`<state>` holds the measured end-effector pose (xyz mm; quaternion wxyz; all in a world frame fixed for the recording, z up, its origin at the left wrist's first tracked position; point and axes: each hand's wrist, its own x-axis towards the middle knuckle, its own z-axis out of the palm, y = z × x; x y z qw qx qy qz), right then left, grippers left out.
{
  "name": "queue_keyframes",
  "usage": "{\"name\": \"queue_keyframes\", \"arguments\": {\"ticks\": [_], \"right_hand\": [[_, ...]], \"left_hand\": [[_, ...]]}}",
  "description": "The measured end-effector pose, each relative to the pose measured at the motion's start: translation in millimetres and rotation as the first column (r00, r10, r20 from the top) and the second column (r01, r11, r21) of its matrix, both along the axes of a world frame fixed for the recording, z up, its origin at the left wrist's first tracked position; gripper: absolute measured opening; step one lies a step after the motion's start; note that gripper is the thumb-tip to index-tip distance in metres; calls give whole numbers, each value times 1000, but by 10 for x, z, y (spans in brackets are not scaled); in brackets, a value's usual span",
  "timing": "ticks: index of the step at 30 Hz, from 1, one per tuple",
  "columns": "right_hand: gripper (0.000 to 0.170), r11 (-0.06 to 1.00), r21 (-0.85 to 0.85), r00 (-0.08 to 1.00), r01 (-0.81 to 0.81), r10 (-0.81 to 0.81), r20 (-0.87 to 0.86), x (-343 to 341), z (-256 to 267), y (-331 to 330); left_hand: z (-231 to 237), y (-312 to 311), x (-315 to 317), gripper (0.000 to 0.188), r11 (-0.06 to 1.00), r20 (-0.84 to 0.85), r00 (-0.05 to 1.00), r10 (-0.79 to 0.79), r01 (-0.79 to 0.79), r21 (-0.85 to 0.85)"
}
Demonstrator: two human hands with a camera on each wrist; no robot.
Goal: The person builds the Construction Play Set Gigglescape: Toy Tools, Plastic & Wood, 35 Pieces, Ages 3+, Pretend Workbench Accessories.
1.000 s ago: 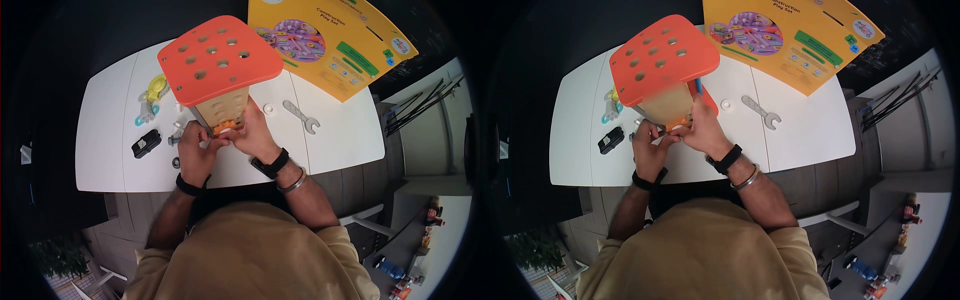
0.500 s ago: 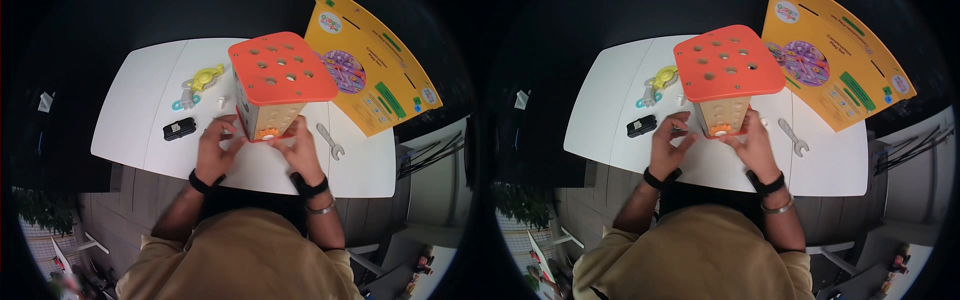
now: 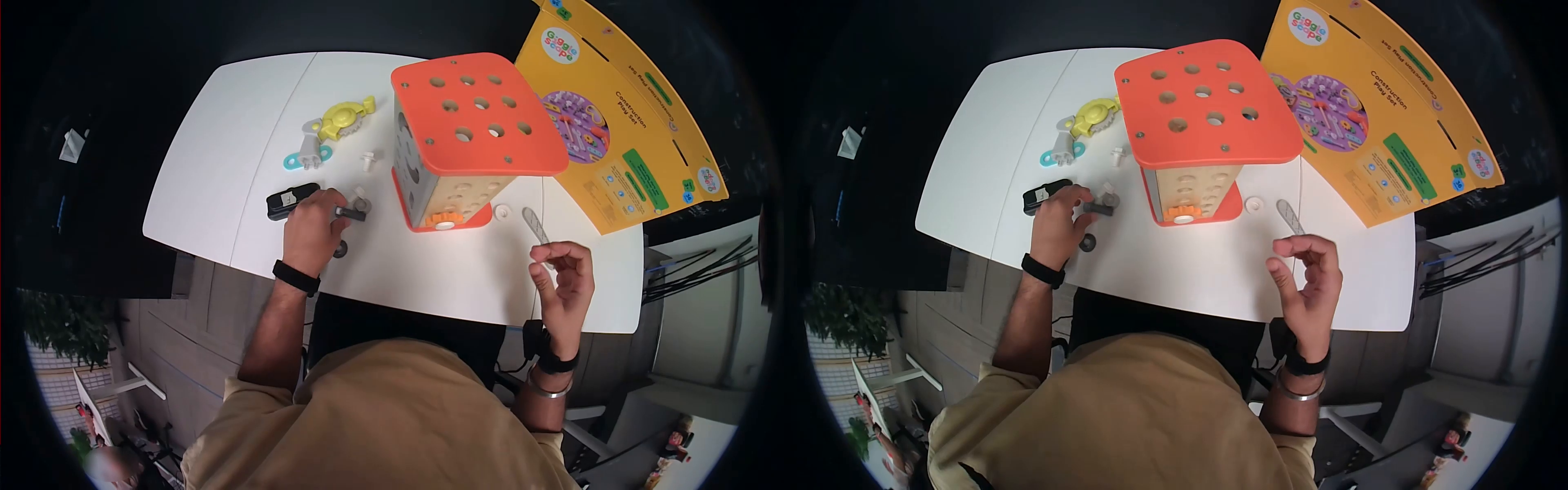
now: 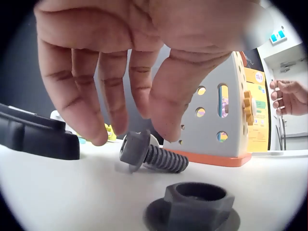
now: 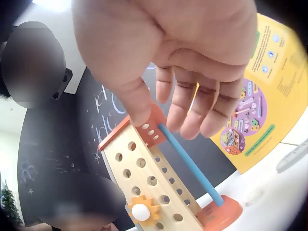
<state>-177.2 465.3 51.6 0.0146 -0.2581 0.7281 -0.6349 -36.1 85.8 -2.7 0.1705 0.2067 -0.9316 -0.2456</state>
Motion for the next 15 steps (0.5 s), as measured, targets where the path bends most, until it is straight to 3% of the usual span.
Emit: {"name": "queue_keyframes", "arguments": {"ticks": [7,9,10,12,15], "right_hand": [[29,996,70,989,-52,61,-135,122,112,-34],[26,996,66,983,-60,70,-167,129,141,-49],[23,995,65,977,-74,86,-196,133,159,-60],[21,994,56,964,-92,103,-244,143,225,-122],[19,991,77,945,-107,126,-302,195,324,-256]], "left_hand": [[-27,20,-38,37,999,12,1000,25,-25,-34],[34,23,-14,35,999,-74,997,21,-24,-34],[98,52,-3,35,999,-74,997,15,-18,-34],[299,133,48,34,987,-203,979,-20,52,153],[647,334,106,36,982,-216,970,-112,142,128]]}}
